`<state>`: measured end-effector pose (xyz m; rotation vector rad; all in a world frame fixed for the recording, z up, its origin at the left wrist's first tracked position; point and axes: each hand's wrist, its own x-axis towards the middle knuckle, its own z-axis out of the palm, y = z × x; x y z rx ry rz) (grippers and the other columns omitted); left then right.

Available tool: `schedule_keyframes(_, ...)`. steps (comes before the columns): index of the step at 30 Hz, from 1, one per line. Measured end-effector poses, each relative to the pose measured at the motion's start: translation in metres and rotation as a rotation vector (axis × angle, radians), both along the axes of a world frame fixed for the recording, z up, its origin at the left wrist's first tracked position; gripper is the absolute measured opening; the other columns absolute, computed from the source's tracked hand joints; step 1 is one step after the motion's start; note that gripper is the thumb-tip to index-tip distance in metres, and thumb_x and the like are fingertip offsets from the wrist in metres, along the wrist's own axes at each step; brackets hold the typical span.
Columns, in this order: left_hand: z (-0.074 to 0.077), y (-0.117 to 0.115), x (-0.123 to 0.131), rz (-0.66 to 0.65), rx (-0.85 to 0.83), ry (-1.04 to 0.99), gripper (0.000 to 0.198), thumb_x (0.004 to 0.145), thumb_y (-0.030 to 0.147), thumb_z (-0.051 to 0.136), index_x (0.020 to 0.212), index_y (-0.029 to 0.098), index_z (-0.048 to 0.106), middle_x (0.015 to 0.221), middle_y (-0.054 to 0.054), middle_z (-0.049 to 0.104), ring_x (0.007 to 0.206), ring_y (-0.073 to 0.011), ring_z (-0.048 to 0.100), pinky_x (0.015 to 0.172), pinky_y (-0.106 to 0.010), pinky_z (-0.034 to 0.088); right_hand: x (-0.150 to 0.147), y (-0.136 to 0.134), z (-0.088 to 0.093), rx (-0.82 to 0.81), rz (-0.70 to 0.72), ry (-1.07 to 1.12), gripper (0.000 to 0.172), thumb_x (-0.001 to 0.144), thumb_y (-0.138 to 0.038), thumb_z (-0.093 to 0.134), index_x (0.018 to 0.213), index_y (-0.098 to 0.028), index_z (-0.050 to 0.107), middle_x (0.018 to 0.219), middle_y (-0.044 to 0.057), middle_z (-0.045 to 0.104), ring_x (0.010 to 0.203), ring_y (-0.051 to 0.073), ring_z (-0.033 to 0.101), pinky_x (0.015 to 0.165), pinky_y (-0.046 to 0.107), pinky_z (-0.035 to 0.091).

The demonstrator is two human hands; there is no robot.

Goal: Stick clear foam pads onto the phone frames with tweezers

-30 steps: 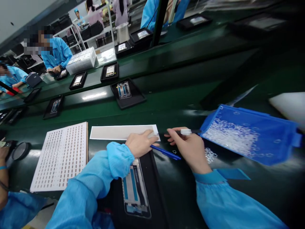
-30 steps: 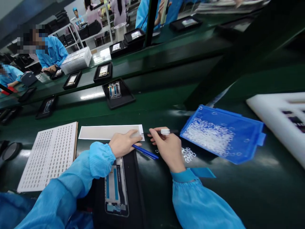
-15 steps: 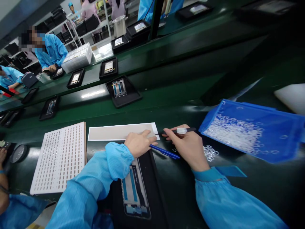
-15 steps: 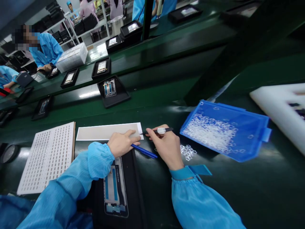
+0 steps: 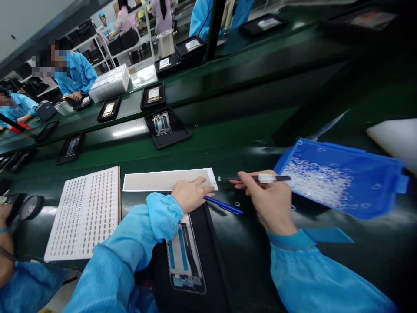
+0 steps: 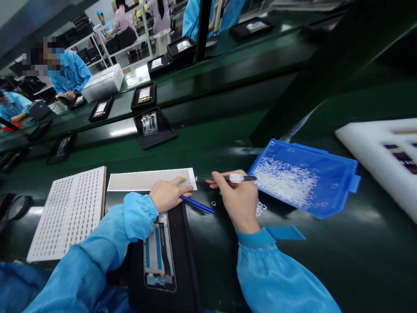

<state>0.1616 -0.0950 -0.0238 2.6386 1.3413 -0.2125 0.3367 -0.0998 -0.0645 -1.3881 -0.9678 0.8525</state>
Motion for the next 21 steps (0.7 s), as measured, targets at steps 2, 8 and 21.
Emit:
schedule_keyframes(2,0.003,0.001,-0.008,0.032,-0.005,-0.079,0.034,0.098,0.039,0.04,0.127,0.034,0.058,0.142,-0.001,0.05,0.1,-0.0211,0.067,0.075,-0.033,0.055,0.0,-0.009,0.007,0.024,-0.058,0.083,0.04,0.067,-0.053,0.078,0.072,-0.022,0.054,0.06,0.008,0.063,0.063,0.028,0.067,0.044,0.029,0.042)
schedule_keyframes(8,0.017,-0.01,-0.067,0.375,-0.131,-0.443,0.028,0.094,0.027,0.046,0.107,0.023,0.07,0.103,-0.002,0.072,0.097,-0.018,0.066,0.087,-0.027,0.048,-0.027,-0.049,0.008,-0.025,0.096,0.12,0.045,0.071,-0.061,0.075,0.072,-0.021,0.053,0.047,-0.001,0.052,0.057,0.026,0.065,0.05,0.03,0.048)
schedule_keyframes(21,0.012,-0.036,-0.083,0.39,-0.461,-0.394,0.018,0.084,0.026,0.057,0.087,0.019,0.072,0.067,0.003,0.064,0.059,-0.0118,0.053,0.061,-0.021,0.038,-0.073,-0.068,-0.001,-0.008,0.342,-0.233,0.042,0.084,-0.059,0.062,0.068,-0.02,0.061,0.068,0.004,0.063,0.064,0.022,0.062,0.054,0.029,0.045)
